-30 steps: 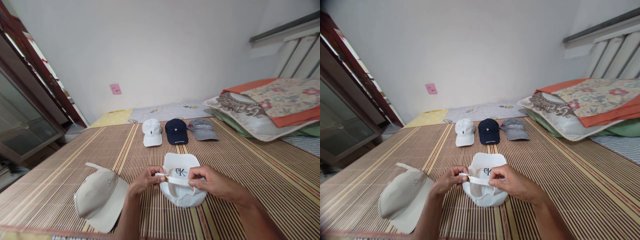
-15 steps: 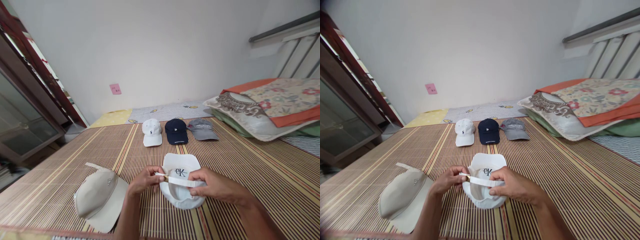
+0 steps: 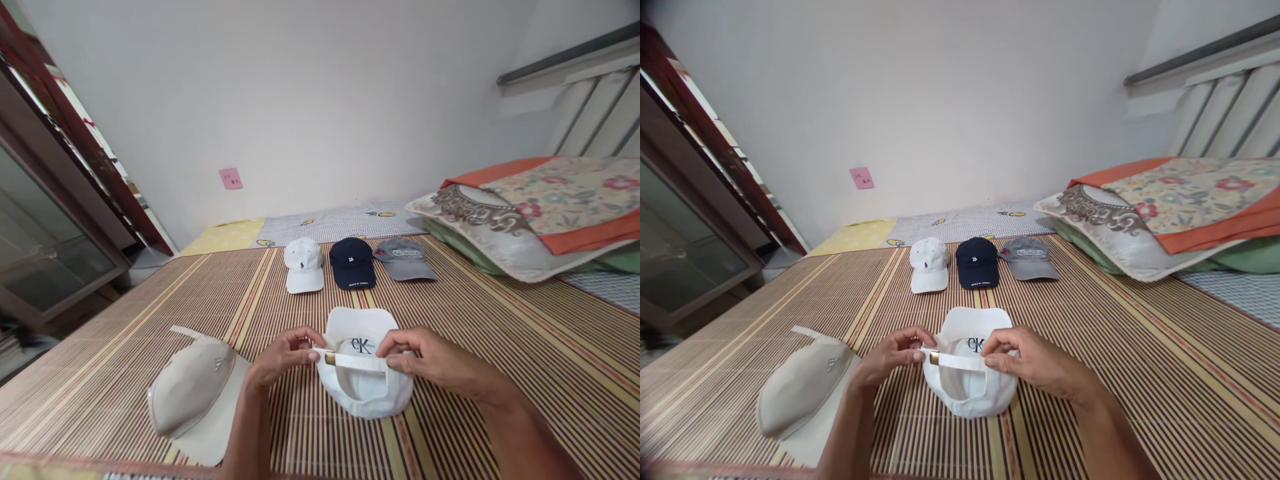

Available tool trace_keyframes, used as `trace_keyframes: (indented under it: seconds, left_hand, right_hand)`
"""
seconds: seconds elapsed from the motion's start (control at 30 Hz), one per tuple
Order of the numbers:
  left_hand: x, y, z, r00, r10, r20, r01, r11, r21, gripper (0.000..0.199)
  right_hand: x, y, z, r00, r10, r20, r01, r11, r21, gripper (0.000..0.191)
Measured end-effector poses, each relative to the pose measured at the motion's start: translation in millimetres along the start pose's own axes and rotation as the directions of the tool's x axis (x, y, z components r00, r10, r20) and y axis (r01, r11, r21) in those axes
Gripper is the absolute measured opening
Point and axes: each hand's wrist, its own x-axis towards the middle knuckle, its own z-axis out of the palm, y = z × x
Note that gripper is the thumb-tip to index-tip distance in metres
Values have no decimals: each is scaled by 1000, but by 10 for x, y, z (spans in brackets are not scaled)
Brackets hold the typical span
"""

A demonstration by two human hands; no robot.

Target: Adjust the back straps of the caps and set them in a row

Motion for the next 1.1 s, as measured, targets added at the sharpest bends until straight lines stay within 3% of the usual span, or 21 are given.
trace_keyframes:
  seconds: [0.17,0.37,0.57,0.73,1.0,1.1]
  left_hand:
    - [-56,14,-102,997,70,-29,-67,994,85,32]
    - [-48,13,-103,994,97,43,-102,982,161,30]
    - [84,-66,58,998,61,-19,-53,960,275,11]
    - [192,-194,124,996,74,-47,-53,937,347,2]
    - [131,-132,65,994,60,-89,-37,971,238,8]
    - [73,-55,45,991,83,-103,-71,991,116,19]
  right_hand:
    - [-51,29,-104,997,38,-72,-42,998,-55,30]
    - [-43,375,-216,959,41,-280,-119,956,-268,30]
    - [-10,516,-210,970,18,-242,-94,947,-308,46]
    - [37,535,-118,984,18,-177,-77,940,-331,46]
    - [61,432,-52,994,-3,-108,-17,984,-180,14]
    - [42,352,-91,998,-9,-66,6,999,-48,28]
